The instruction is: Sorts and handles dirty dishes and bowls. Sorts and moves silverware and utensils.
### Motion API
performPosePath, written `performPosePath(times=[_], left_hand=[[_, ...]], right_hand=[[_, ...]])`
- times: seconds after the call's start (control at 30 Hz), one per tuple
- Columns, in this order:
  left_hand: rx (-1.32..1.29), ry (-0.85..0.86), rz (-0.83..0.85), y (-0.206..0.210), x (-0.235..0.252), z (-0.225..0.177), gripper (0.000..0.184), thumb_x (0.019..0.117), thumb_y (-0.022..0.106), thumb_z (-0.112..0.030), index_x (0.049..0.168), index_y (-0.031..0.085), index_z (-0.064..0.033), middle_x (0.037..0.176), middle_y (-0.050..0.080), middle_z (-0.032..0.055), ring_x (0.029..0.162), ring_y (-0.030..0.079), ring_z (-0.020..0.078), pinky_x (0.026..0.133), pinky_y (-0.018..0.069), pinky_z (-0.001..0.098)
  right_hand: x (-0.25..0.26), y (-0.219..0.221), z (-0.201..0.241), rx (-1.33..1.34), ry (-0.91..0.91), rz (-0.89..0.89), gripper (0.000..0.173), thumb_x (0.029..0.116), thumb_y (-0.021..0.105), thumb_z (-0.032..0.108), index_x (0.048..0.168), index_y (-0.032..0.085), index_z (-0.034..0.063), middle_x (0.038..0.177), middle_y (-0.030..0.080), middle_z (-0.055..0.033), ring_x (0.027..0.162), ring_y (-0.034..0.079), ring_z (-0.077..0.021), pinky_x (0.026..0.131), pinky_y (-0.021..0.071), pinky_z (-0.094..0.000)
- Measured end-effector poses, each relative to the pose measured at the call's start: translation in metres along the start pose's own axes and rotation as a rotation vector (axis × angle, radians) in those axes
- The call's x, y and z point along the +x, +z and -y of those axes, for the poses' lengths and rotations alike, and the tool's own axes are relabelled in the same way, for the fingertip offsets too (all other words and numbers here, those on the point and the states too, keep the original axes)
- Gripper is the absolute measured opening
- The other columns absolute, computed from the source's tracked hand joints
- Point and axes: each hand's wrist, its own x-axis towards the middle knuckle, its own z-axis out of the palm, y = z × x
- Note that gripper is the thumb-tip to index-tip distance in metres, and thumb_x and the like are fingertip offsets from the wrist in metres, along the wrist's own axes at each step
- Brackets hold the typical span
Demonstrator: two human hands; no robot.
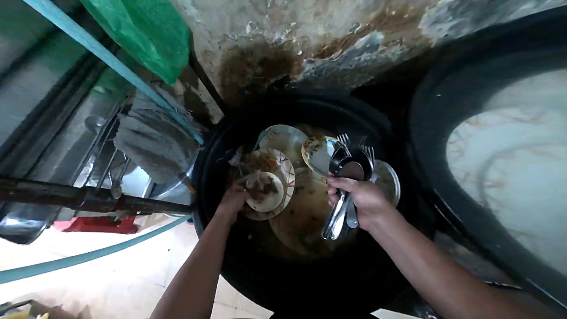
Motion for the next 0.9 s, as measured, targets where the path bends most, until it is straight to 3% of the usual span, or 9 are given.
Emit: performPosePath(times=[0.1, 0.27, 0.37, 0.43, 0.53, 0.63, 0.7, 0.8, 0.9], left_hand=[[-0.108, 0.070, -0.066, 0.000, -0.008, -0.011, 0.037, 0.0986, 0.060, -0.010, 0.135, 0.055, -0.0065, 0.122, 0.063, 0.0188, 0.103, 0.063, 0.0306, 0.083, 0.0549, 0.0486], [0.291, 0.306, -0.197, 0.003, -0.024, -0.051, 0.032, 0.0966, 0.061, -0.004, 0.129, 0.059, -0.0040, 0.123, 0.063, 0.0191, 0.110, 0.064, 0.0325, 0.092, 0.0538, 0.0528], [0.674, 0.603, -0.316, -0.006, -0.053, -0.068, 0.027, 0.0984, 0.059, -0.005, 0.124, 0.065, -0.0061, 0.131, 0.062, 0.0168, 0.123, 0.060, 0.0331, 0.100, 0.0528, 0.0507], [0.796, 0.775, -0.418, -0.015, -0.052, -0.064, 0.026, 0.0977, 0.058, -0.002, 0.122, 0.067, -0.0033, 0.128, 0.064, 0.0200, 0.121, 0.061, 0.0377, 0.099, 0.0536, 0.0522], [0.896, 0.859, -0.481, -0.032, -0.029, -0.050, 0.024, 0.0980, 0.056, 0.001, 0.120, 0.067, -0.0012, 0.123, 0.064, 0.0226, 0.116, 0.063, 0.0417, 0.092, 0.0562, 0.0556], [0.896, 1.036, -0.565, -0.048, -0.031, -0.050, 0.019, 0.0941, 0.061, 0.002, 0.110, 0.071, 0.0006, 0.112, 0.065, 0.0237, 0.106, 0.066, 0.0433, 0.082, 0.0587, 0.0563], [0.836, 1.053, -0.593, -0.054, -0.041, -0.056, 0.020, 0.0944, 0.059, 0.003, 0.109, 0.072, 0.0007, 0.113, 0.066, 0.0244, 0.108, 0.065, 0.0430, 0.087, 0.0570, 0.0560], [0.677, 0.869, -0.537, -0.051, -0.050, -0.060, 0.023, 0.0931, 0.059, 0.006, 0.110, 0.072, -0.0022, 0.113, 0.064, 0.0203, 0.104, 0.064, 0.0354, 0.089, 0.0555, 0.0518], [0.604, 0.609, -0.236, -0.033, -0.074, -0.053, 0.026, 0.0964, 0.059, 0.001, 0.116, 0.072, -0.0099, 0.124, 0.062, 0.0139, 0.101, 0.066, 0.0278, 0.086, 0.0574, 0.0478]], right_hand=[[0.002, -0.002, -0.002, -0.006, -0.012, -0.002, 0.013, 0.0975, 0.062, 0.004, 0.111, 0.064, 0.0018, 0.068, 0.061, -0.0068, 0.050, 0.057, -0.0129, 0.047, 0.0526, -0.0260], [0.000, -0.002, 0.000, -0.005, -0.008, -0.003, 0.012, 0.0988, 0.061, 0.005, 0.110, 0.064, 0.0026, 0.067, 0.060, -0.0053, 0.050, 0.056, -0.0116, 0.047, 0.0520, -0.0244], [0.002, -0.004, -0.001, -0.005, -0.022, 0.001, 0.011, 0.0985, 0.061, 0.006, 0.108, 0.065, 0.0032, 0.067, 0.061, -0.0049, 0.050, 0.056, -0.0113, 0.047, 0.0517, -0.0242], [0.000, -0.004, 0.000, -0.007, -0.027, -0.001, 0.011, 0.0983, 0.061, 0.005, 0.109, 0.065, 0.0040, 0.066, 0.060, -0.0043, 0.050, 0.057, -0.0114, 0.047, 0.0527, -0.0244], [-0.001, -0.004, 0.000, 0.011, -0.022, 0.008, 0.012, 0.0985, 0.061, 0.005, 0.110, 0.063, 0.0039, 0.066, 0.060, -0.0054, 0.050, 0.057, -0.0119, 0.048, 0.0529, -0.0245], [0.001, -0.006, 0.000, 0.027, -0.028, 0.009, 0.011, 0.0978, 0.061, 0.004, 0.108, 0.064, 0.0036, 0.067, 0.061, -0.0048, 0.050, 0.057, -0.0108, 0.048, 0.0529, -0.0240], [0.002, -0.007, -0.002, 0.018, -0.041, 0.017, 0.011, 0.0977, 0.061, 0.004, 0.108, 0.064, 0.0035, 0.068, 0.061, -0.0038, 0.051, 0.057, -0.0102, 0.048, 0.0523, -0.0238], [0.000, -0.004, 0.001, 0.019, -0.017, 0.005, 0.011, 0.0993, 0.061, 0.006, 0.110, 0.063, 0.0044, 0.067, 0.060, -0.0032, 0.050, 0.057, -0.0106, 0.048, 0.0534, -0.0250], [-0.002, -0.005, 0.002, 0.034, -0.044, 0.001, 0.010, 0.0993, 0.060, 0.004, 0.109, 0.062, 0.0043, 0.069, 0.064, -0.0050, 0.053, 0.061, -0.0129, 0.051, 0.0559, -0.0280]])
